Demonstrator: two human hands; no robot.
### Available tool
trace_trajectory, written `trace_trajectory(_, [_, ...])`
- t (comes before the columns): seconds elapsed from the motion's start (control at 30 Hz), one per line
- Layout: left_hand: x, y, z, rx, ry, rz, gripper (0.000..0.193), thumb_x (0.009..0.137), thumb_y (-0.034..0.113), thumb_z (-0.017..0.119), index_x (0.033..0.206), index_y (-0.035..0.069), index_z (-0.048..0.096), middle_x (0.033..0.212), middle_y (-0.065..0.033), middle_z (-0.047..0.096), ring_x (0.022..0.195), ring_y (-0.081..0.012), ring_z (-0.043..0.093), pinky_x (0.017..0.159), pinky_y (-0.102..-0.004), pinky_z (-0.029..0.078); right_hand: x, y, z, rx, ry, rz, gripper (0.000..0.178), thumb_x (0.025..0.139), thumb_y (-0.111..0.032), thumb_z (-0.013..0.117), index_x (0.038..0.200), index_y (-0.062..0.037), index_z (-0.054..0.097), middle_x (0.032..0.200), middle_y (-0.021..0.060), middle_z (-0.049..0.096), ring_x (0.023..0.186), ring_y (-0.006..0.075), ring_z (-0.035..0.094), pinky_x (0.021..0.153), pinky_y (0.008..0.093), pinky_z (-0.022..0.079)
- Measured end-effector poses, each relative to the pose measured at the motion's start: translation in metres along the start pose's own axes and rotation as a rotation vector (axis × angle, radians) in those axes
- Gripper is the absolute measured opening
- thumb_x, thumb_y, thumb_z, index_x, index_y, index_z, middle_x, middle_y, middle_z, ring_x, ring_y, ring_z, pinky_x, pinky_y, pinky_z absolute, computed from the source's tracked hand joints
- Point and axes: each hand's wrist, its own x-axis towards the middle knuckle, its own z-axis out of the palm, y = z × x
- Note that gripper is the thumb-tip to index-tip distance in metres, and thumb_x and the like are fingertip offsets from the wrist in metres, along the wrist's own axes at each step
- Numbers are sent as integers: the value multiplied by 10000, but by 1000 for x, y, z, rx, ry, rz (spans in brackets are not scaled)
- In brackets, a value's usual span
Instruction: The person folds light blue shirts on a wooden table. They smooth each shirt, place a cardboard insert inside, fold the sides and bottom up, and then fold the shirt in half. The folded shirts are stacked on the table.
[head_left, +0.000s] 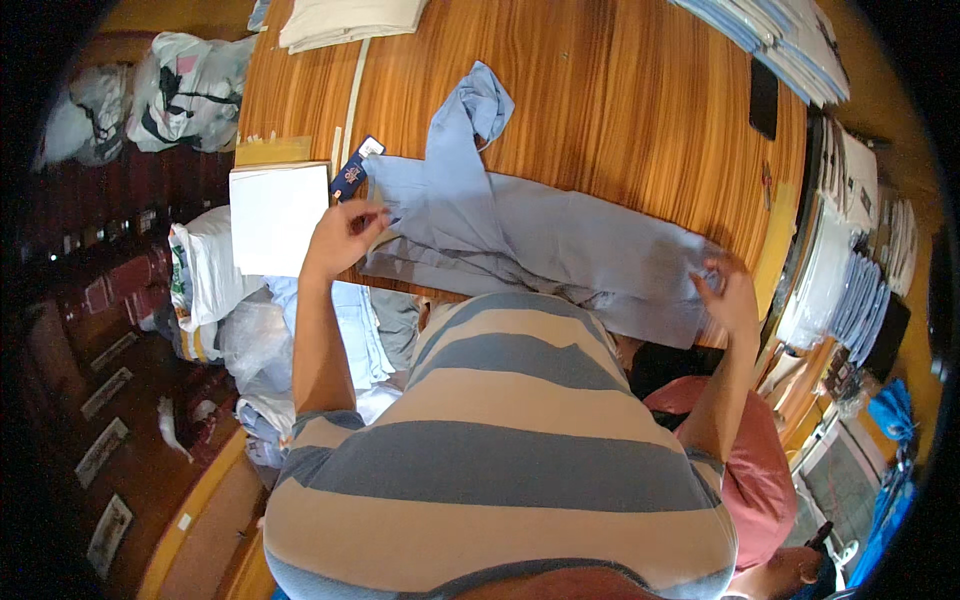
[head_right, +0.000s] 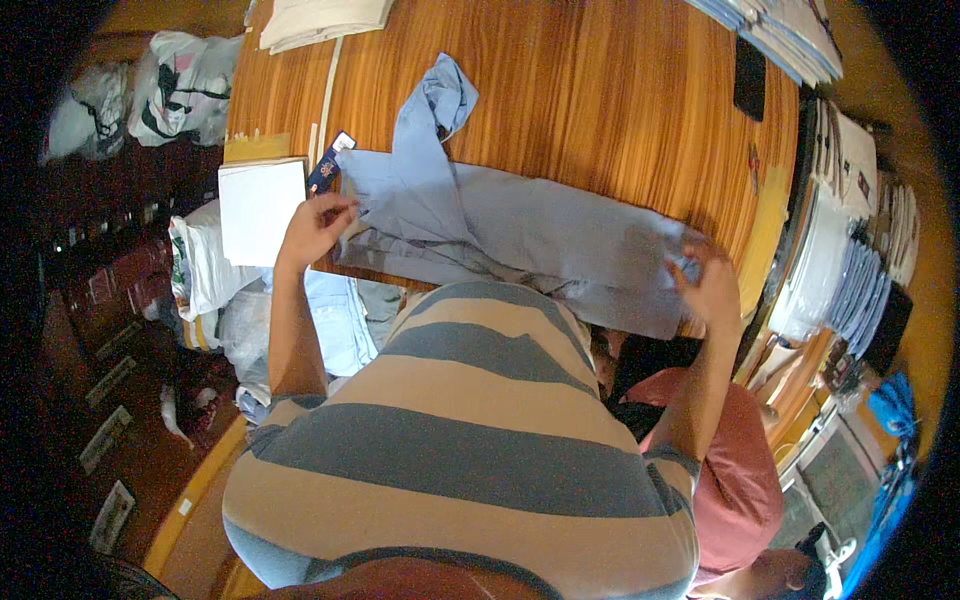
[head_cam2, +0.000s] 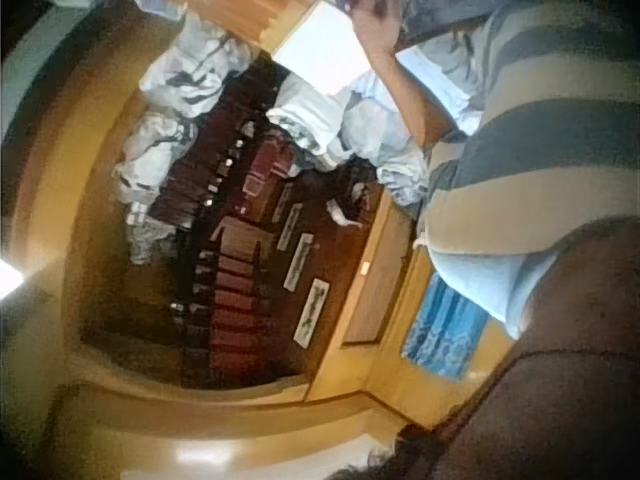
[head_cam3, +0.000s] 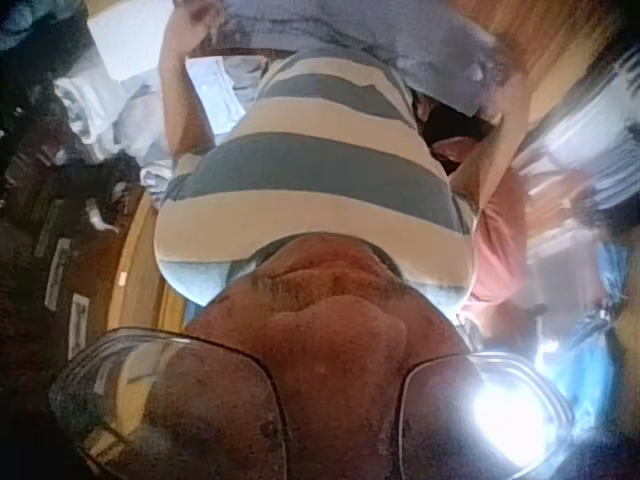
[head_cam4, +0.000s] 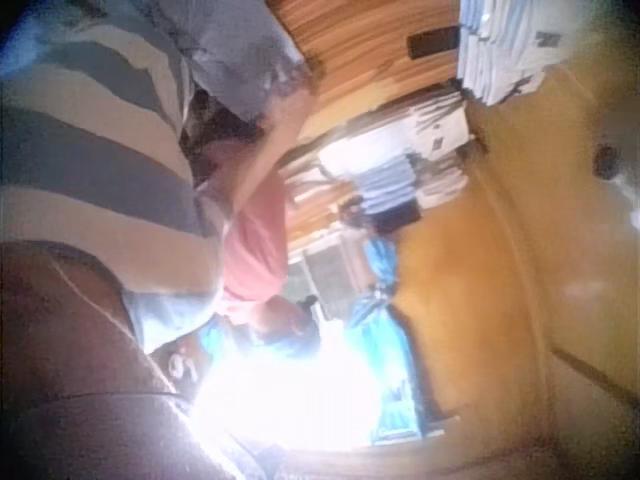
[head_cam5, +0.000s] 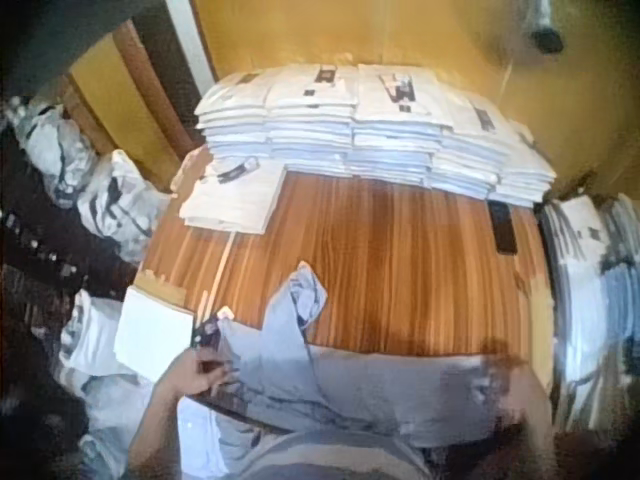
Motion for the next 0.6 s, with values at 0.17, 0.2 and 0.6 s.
trace_trajectory(0.17, [18,13,44,359,357,585,690,926,310,739,1509,19,512,1526,-192,543,1420,-350,492,1180,-494,373,172,-135,2,295,83,-203,382,936,-348,792,1065,6,727,1018,193,747,940,328,731,840,442,565])
trace_trajectory(0.2, [23,12,51,359,304,619,781,929,337,728,1577,15,433,1610,-193,475,1510,-362,416,1238,-518,317,213,-155,25,401,153,-273,504,927,-445,793,1140,8,732,1060,193,763,948,303,739,836,428,569])
trace_trajectory(0.6, [17,4,57,352,238,484,1161,795,552,839,1620,-43,279,1662,-198,394,1566,-334,335,1297,-501,237,260,-293,-26,289,99,-989,159,968,-9,676,1104,-33,754,1218,134,700,1098,299,697,918,382,568])
